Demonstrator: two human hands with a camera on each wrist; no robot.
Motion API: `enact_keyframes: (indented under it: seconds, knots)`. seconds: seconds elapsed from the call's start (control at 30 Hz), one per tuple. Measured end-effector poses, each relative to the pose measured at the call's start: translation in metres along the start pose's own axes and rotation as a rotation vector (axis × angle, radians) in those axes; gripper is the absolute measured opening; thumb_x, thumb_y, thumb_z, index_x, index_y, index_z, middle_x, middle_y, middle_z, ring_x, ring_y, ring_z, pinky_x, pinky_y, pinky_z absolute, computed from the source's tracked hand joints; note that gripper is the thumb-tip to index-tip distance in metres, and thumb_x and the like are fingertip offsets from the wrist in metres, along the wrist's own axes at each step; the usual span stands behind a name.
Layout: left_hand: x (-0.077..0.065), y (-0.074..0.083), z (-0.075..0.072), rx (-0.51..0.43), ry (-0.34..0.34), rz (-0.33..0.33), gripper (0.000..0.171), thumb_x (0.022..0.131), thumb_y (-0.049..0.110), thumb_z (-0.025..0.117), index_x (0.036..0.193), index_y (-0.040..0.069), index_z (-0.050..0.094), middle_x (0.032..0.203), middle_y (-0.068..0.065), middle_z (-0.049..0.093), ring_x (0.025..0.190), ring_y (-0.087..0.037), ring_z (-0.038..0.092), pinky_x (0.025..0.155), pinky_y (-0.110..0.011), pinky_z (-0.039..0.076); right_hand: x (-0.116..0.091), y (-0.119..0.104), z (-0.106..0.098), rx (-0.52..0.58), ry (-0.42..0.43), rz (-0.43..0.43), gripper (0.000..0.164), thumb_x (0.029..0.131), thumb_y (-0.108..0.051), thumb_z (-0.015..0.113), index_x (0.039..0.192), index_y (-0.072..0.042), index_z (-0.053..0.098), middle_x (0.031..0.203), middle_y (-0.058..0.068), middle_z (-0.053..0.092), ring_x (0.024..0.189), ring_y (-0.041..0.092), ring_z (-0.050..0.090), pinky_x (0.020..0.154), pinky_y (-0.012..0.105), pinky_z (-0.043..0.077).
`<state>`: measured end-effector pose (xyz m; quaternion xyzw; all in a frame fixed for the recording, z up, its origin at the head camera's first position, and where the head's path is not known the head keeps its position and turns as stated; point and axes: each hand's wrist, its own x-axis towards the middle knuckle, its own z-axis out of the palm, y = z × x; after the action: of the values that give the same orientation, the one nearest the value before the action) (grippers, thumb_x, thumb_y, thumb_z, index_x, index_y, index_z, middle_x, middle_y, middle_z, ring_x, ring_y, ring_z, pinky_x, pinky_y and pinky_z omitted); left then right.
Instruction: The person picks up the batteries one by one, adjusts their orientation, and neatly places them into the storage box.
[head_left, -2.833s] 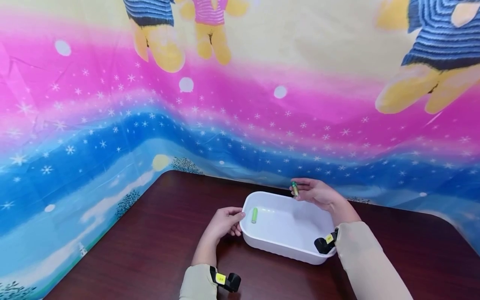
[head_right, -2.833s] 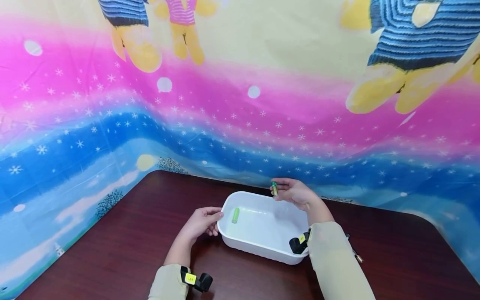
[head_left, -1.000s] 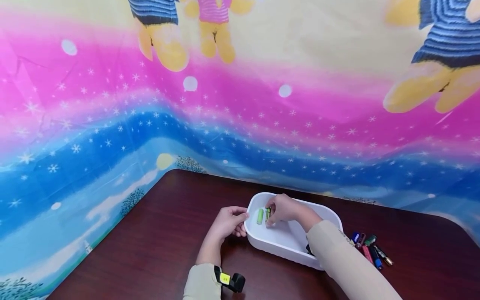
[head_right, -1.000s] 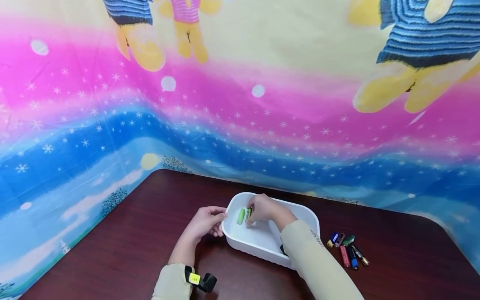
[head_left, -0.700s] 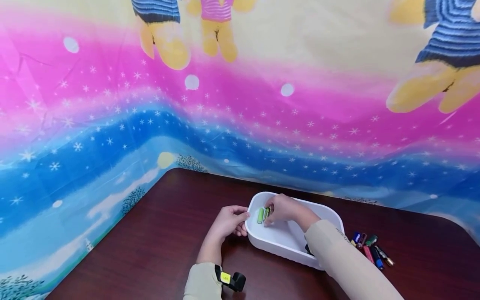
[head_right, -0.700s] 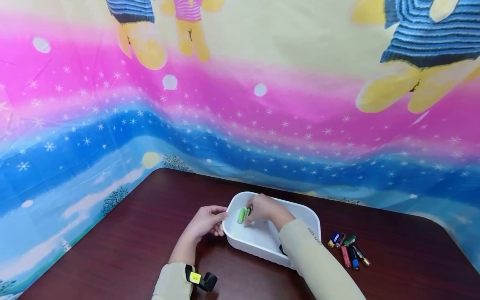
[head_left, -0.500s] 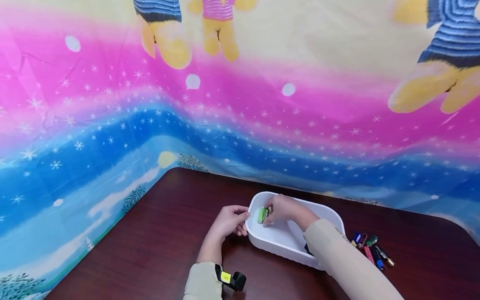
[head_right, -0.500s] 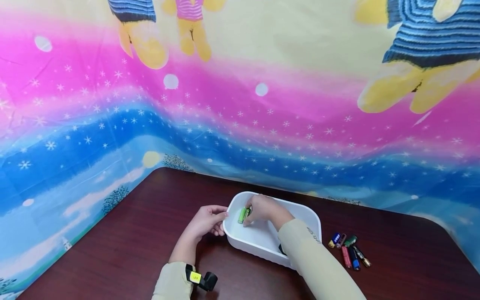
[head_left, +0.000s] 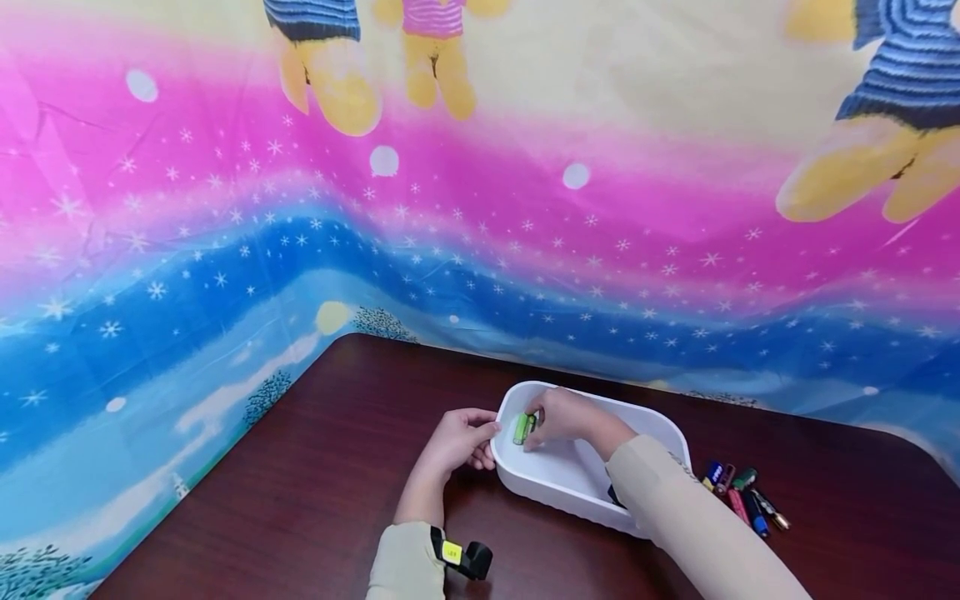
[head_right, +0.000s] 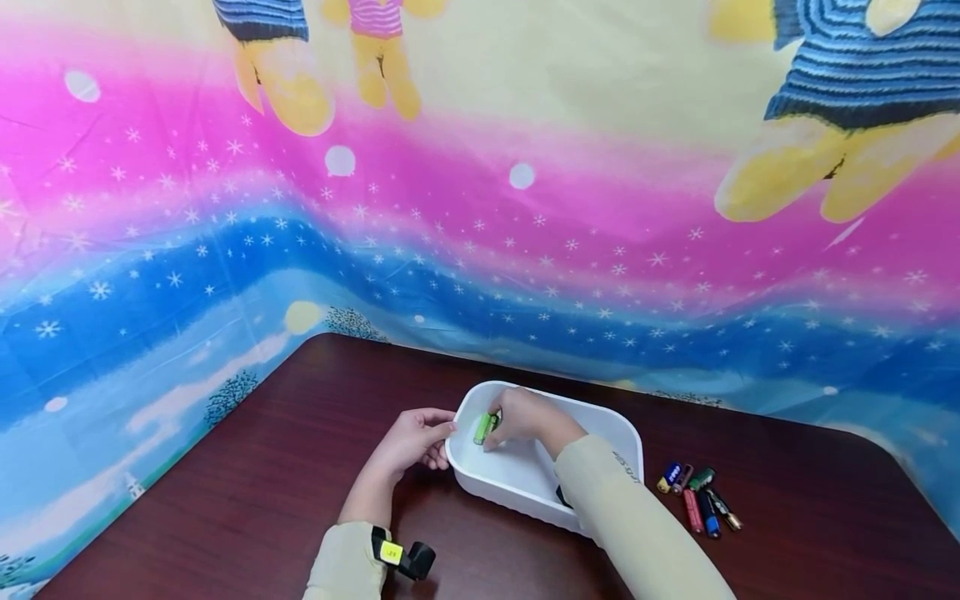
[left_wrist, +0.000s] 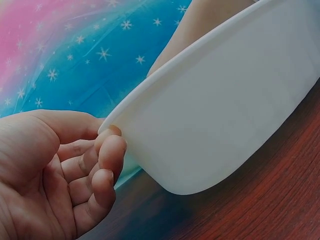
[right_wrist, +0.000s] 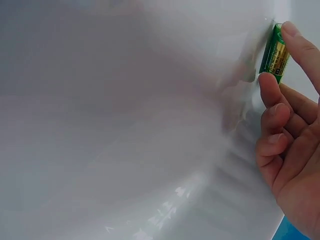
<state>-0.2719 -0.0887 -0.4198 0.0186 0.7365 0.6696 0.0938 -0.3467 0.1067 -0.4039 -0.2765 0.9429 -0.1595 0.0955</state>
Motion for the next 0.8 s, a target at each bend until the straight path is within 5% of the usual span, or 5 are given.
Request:
enact_keyframes:
  seconds: [0.53, 0.8]
  knots:
    - [-0.002, 0.001, 0.0, -0.005, -0.045, -0.002, 0.029, 0.09, 0.014, 0.058, 0.115, -0.002, 0.057, 0.056, -0.01, 0.06, 0.043, -0.013, 0.058, 0.042, -0.022, 0.047, -0.005, -0.003, -0.007, 0.04, -0.065, 0.025, 0.048, 0.065, -0.03, 0.084, 0.105, -0.008, 0.067, 0.068, -0.004, 0.057, 0.06, 0.009, 0.05, 0.056, 0.024, 0.043]
    - [-0.004, -0.001, -0.004, -0.003, -0.083, 0.007, 0.032, 0.09, 0.015, 0.058, 0.117, -0.002, 0.054, 0.058, -0.011, 0.06, 0.045, -0.014, 0.059, 0.044, -0.022, 0.048, -0.028, -0.007, -0.056, 0.153, -0.133, 0.087, 0.044, 0.076, -0.022, 0.077, 0.114, -0.005, 0.065, 0.08, -0.002, 0.064, 0.067, 0.019, 0.061, 0.055, 0.03, 0.051]
